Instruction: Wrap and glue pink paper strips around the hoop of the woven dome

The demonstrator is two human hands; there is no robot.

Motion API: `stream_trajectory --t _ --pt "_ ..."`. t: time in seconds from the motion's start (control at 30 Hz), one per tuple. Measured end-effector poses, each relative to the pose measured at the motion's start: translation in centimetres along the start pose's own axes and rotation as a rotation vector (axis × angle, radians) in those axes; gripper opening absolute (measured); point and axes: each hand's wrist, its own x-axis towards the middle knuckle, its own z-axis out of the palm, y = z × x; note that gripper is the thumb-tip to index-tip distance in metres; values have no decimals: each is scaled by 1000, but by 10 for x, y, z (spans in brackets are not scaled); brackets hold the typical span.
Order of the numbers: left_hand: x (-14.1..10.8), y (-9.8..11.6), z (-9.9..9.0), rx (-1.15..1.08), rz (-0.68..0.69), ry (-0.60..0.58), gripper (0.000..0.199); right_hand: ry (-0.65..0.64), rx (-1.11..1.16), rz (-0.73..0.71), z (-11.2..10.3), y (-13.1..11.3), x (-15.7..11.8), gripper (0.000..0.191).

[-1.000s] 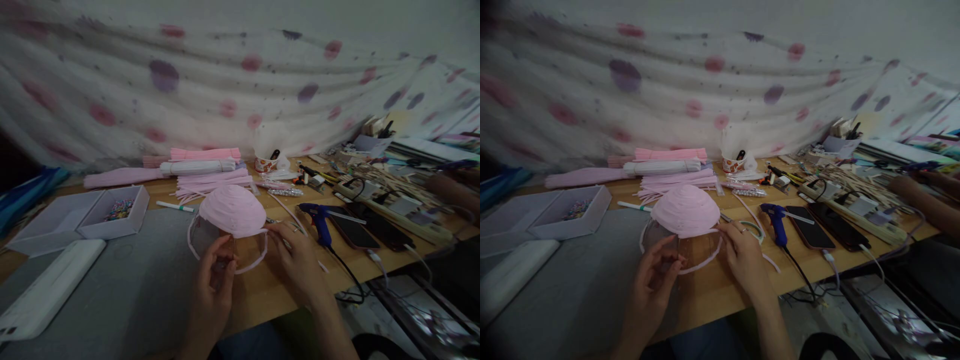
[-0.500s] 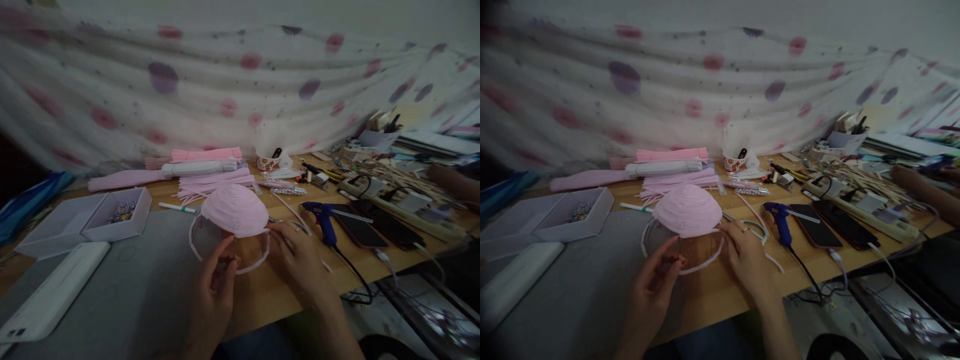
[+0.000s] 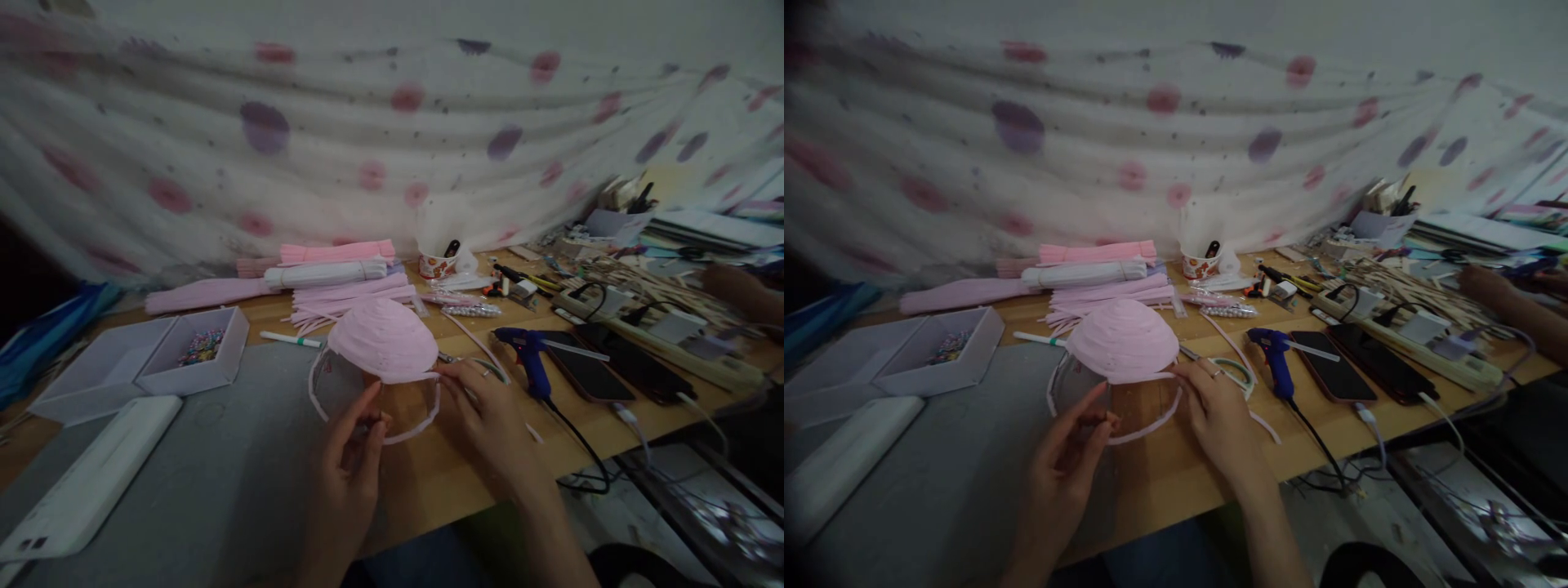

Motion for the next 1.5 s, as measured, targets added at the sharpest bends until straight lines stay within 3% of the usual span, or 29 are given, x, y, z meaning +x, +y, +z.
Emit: stream_trajectory --t 0.8,1.1,1.5 --pt "-3 -1 0 -21 -16 6 32 -22 -10 28 1 -2 -2 24" --pt "-2 -1 -5 16 -17 -43 33 -24 -21 29 2 -2 -2 22" --pt "-2 -4 -8 5 16 6 28 -21 -10 28 1 -3 0 21"
